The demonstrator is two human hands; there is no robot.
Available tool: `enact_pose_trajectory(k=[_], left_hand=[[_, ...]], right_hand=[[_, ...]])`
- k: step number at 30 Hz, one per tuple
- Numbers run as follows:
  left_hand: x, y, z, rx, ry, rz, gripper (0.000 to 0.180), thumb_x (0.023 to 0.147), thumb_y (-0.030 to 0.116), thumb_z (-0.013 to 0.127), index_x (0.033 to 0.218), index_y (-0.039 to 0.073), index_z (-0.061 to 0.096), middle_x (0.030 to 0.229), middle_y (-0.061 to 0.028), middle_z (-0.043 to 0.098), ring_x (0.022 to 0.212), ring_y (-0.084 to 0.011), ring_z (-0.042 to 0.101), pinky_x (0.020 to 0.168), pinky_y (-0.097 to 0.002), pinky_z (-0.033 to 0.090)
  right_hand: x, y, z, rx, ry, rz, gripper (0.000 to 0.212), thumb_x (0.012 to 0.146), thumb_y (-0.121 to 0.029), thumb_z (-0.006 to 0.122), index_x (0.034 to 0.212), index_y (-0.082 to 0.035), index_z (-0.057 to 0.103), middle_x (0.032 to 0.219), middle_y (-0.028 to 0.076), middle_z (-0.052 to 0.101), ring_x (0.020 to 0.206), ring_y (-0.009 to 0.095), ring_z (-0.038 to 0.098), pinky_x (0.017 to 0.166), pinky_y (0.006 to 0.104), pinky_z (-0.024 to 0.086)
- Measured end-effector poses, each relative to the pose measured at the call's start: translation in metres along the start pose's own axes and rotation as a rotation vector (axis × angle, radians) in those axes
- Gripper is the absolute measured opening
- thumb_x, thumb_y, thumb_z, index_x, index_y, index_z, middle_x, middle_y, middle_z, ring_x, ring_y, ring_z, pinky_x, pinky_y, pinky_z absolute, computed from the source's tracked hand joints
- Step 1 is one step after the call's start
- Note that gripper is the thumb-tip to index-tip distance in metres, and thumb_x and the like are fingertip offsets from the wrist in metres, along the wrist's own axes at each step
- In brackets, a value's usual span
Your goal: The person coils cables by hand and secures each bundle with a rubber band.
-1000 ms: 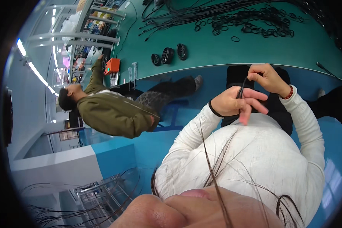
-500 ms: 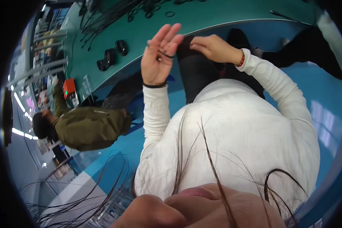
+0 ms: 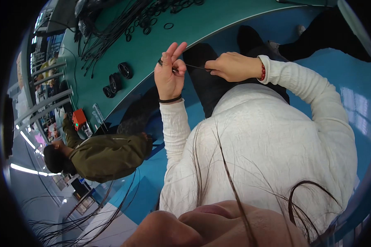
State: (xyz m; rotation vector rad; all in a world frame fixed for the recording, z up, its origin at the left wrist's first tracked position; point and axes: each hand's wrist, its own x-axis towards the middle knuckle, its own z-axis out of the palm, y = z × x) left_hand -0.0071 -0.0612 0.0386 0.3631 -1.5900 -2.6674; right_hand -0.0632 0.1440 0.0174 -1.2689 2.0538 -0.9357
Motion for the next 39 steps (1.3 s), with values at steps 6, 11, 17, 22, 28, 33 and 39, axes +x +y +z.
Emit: enact_pose_trajectory(k=[6,11,17,22,28,33,39], left_hand=[[0.003,0.000,0.004,-0.080,-0.013,0.075,0.041,0.098,0.024,0.046,0.126,-0.007,0.047,0.131,-0.0250,0.048,0.106,-0.0257,0.060,0.084,-0.0305,0.052],[0.005,-0.007,-0.011,0.041,-0.021,0.145,0.042,0.098,0.020,0.045,0.130,-0.007,0.042,0.137,-0.0223,0.042,0.128,-0.0334,0.041,0.096,-0.0400,0.048],[-0.008,0.006,-0.016,0.263,-0.091,0.079,0.049,0.100,0.022,0.040,0.141,-0.003,0.028,0.147,-0.0221,0.026,0.126,-0.0363,0.042,0.094,-0.0406,0.049],[-0.015,0.012,-0.013,0.374,-0.192,0.003,0.053,0.101,0.024,0.037,0.144,-0.001,0.019,0.149,-0.0220,0.018,0.127,-0.0367,0.041,0.096,-0.0411,0.047],[-0.017,0.012,-0.008,0.331,-0.267,0.064,0.061,0.100,0.030,0.038,0.145,-0.002,0.012,0.152,-0.0174,0.012,0.128,-0.0344,0.040,0.097,-0.0394,0.046],[-0.023,0.004,-0.008,0.469,-0.438,-0.128,0.070,0.098,0.041,0.038,0.145,-0.003,0.010,0.138,-0.0180,0.042,0.104,-0.0258,0.061,0.086,-0.0295,0.051],[-0.028,-0.002,0.003,0.338,-0.621,-0.225,0.073,0.096,0.048,0.037,0.144,-0.002,0.017,0.126,-0.0246,0.050,0.080,-0.0253,0.068,0.067,-0.0266,0.054]], right_hand=[[0.005,0.000,0.001,-0.009,0.063,-0.052,0.018,0.087,-0.010,0.056,0.103,-0.001,0.057,0.084,0.018,0.066,0.077,0.036,0.063,0.066,0.0418,0.050],[-0.002,0.004,0.002,-0.011,-0.037,-0.035,0.014,0.087,-0.010,0.057,0.097,-0.001,0.057,0.080,0.017,0.065,0.073,0.036,0.063,0.064,0.0408,0.050],[-0.006,-0.021,-0.038,-0.072,-0.031,-0.058,0.015,0.087,-0.015,0.058,0.080,-0.002,0.057,0.067,0.014,0.061,0.064,0.034,0.061,0.059,0.0409,0.047],[-0.007,-0.031,-0.044,-0.194,0.064,-0.273,0.018,0.085,-0.017,0.061,0.078,-0.001,0.056,0.064,0.014,0.059,0.060,0.032,0.060,0.058,0.0403,0.046],[-0.006,-0.048,-0.045,-0.027,-0.300,-0.203,0.017,0.085,-0.017,0.060,0.085,-0.001,0.055,0.066,0.017,0.060,0.064,0.034,0.061,0.058,0.0421,0.047],[0.008,-0.035,-0.058,-0.131,-0.002,-0.390,0.014,0.084,-0.015,0.060,0.078,-0.002,0.059,0.067,0.013,0.060,0.062,0.031,0.060,0.056,0.0382,0.045],[0.042,-0.013,-0.067,-0.123,0.205,-0.484,0.020,0.079,-0.021,0.069,0.076,-0.003,0.061,0.066,0.009,0.057,0.057,0.023,0.057,0.052,0.0313,0.044]])
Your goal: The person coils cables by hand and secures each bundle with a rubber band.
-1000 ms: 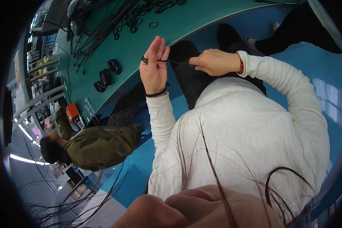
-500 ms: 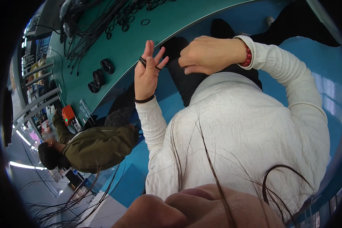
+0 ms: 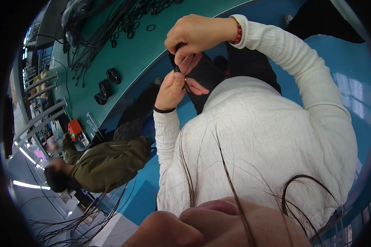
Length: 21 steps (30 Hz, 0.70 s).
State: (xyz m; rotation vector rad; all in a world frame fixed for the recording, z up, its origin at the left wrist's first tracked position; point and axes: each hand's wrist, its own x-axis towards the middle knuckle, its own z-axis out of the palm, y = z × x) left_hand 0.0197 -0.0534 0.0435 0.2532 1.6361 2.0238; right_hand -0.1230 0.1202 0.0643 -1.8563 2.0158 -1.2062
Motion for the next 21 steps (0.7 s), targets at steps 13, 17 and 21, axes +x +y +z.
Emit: enact_pose_trajectory(k=[13,17,21], left_hand=[[0.002,0.016,-0.025,-0.464,0.267,0.396,0.064,0.097,0.042,0.037,0.142,-0.001,0.025,0.144,-0.0260,0.028,0.118,-0.0416,0.049,0.085,-0.0376,0.056],[0.001,0.008,-0.030,-0.280,0.464,0.357,0.055,0.099,0.031,0.039,0.141,-0.003,0.026,0.144,-0.0229,0.030,0.121,-0.0394,0.047,0.090,-0.0425,0.052],[-0.003,0.000,-0.009,-0.058,0.374,0.191,0.054,0.099,0.026,0.041,0.142,-0.003,0.024,0.146,-0.0201,0.029,0.121,-0.0335,0.049,0.092,-0.0383,0.049]], right_hand=[[-0.068,-0.019,0.069,0.304,-0.164,0.421,0.018,0.094,-0.021,0.049,0.094,-0.004,0.057,0.072,0.017,0.061,0.063,0.032,0.061,0.057,0.0368,0.047],[-0.062,-0.057,0.032,0.211,-0.234,0.389,0.014,0.089,-0.016,0.056,0.085,-0.002,0.054,0.069,0.014,0.061,0.063,0.033,0.061,0.057,0.0402,0.045],[-0.032,-0.061,-0.008,-0.035,-0.274,0.184,0.014,0.085,-0.015,0.060,0.084,-0.002,0.057,0.068,0.013,0.060,0.062,0.031,0.061,0.055,0.0387,0.045]])
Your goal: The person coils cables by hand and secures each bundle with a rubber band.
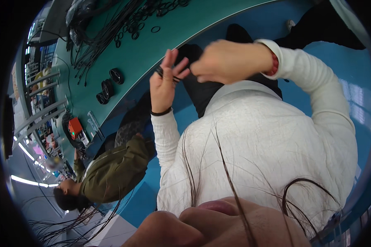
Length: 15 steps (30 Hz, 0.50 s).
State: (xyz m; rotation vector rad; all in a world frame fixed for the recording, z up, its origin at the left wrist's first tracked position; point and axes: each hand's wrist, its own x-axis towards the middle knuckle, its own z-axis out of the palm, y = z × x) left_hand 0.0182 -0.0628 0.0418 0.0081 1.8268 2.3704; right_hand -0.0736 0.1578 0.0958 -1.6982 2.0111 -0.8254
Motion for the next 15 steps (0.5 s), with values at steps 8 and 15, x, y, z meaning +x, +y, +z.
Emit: enact_pose_trajectory(k=[8,15], left_hand=[[-0.011,0.017,0.018,-0.048,-0.346,-0.136,0.069,0.096,0.047,0.041,0.140,-0.005,0.028,0.128,-0.0326,0.047,0.080,-0.0298,0.068,0.061,-0.0259,0.054],[-0.006,0.010,0.003,-0.399,-0.438,-0.066,0.067,0.096,0.042,0.043,0.141,-0.005,0.026,0.131,-0.0338,0.042,0.076,-0.0295,0.069,0.060,-0.0227,0.054]], right_hand=[[0.043,0.054,0.018,0.596,0.154,-0.067,0.014,0.085,-0.012,0.058,0.083,0.001,0.062,0.067,0.004,0.059,0.060,0.011,0.052,0.055,0.0254,0.042],[0.028,0.069,0.078,0.916,0.168,0.229,0.030,0.096,-0.028,0.044,0.087,-0.004,0.059,0.066,0.000,0.053,0.053,0.007,0.050,0.048,0.0221,0.042]])
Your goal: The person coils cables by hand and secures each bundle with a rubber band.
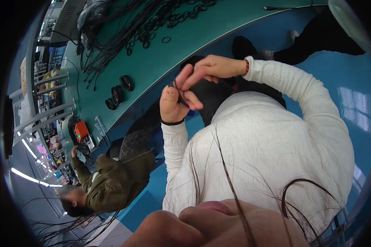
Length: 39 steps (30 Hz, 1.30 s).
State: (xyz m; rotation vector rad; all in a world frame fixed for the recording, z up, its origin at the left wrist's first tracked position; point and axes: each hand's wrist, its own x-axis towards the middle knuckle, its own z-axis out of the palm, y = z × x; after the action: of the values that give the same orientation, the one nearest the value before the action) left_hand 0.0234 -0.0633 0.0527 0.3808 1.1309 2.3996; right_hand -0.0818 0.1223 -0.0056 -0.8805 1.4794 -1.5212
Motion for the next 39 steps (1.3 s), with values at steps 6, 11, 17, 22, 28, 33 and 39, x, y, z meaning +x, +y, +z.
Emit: enact_pose_trajectory(k=[6,11,17,22,28,33,39], left_hand=[[0.002,0.017,-0.012,0.033,0.358,0.267,0.052,0.099,0.025,0.042,0.143,0.002,0.026,0.148,-0.0206,0.024,0.122,-0.0423,0.045,0.088,-0.0386,0.053],[-0.001,0.003,-0.021,0.213,0.472,0.256,0.048,0.099,0.020,0.042,0.142,0.001,0.029,0.148,-0.0179,0.026,0.125,-0.0408,0.043,0.093,-0.0416,0.049],[0.003,-0.012,-0.006,0.719,0.288,-0.106,0.052,0.100,0.029,0.039,0.141,-0.002,0.030,0.139,-0.0202,0.042,0.104,-0.0233,0.061,0.083,-0.0287,0.049],[0.005,-0.011,0.017,0.332,0.279,-0.061,0.058,0.098,0.033,0.043,0.140,-0.004,0.029,0.115,-0.0228,0.061,0.081,-0.0231,0.067,0.070,-0.0262,0.051],[-0.006,-0.012,-0.010,-0.064,0.265,0.194,0.057,0.098,0.031,0.045,0.140,-0.004,0.028,0.122,-0.0216,0.057,0.083,-0.0286,0.068,0.073,-0.0317,0.055],[0.004,0.005,-0.014,-0.074,0.534,0.336,0.047,0.100,0.023,0.040,0.139,-0.002,0.031,0.138,-0.0219,0.041,0.116,-0.0371,0.053,0.087,-0.0358,0.053],[0.017,-0.008,-0.002,0.179,0.603,0.356,0.047,0.100,0.018,0.040,0.140,-0.003,0.029,0.134,-0.0220,0.046,0.118,-0.0344,0.052,0.091,-0.0344,0.050]], right_hand=[[-0.050,0.011,0.024,-0.609,0.104,-0.095,0.021,0.094,-0.021,0.048,0.092,-0.002,0.055,0.064,0.016,0.058,0.056,0.031,0.060,0.056,0.0399,0.047],[-0.069,-0.060,0.025,-0.887,-0.129,0.010,0.018,0.089,-0.018,0.056,0.085,-0.001,0.052,0.062,0.019,0.059,0.059,0.037,0.060,0.056,0.0447,0.046],[-0.022,-0.096,-0.015,-0.941,0.009,-0.516,0.021,0.080,-0.022,0.064,0.074,-0.004,0.056,0.067,0.011,0.060,0.061,0.030,0.059,0.052,0.0359,0.044],[0.016,-0.051,-0.028,-0.354,0.069,-0.389,0.017,0.085,-0.018,0.061,0.080,-0.001,0.064,0.067,0.006,0.061,0.059,0.016,0.057,0.053,0.0290,0.042],[-0.012,-0.010,0.010,-0.246,0.147,-0.052,0.022,0.095,-0.021,0.048,0.083,-0.005,0.057,0.057,0.006,0.053,0.051,0.016,0.053,0.049,0.0292,0.040],[-0.056,-0.014,0.030,-0.736,0.144,-0.067,0.012,0.091,-0.013,0.051,0.089,-0.001,0.054,0.069,0.017,0.063,0.063,0.034,0.063,0.053,0.0393,0.047],[-0.051,-0.089,0.023,-1.183,-0.192,-0.108,0.015,0.075,-0.008,0.061,0.080,0.002,0.051,0.063,0.016,0.061,0.057,0.030,0.063,0.048,0.0381,0.046]])
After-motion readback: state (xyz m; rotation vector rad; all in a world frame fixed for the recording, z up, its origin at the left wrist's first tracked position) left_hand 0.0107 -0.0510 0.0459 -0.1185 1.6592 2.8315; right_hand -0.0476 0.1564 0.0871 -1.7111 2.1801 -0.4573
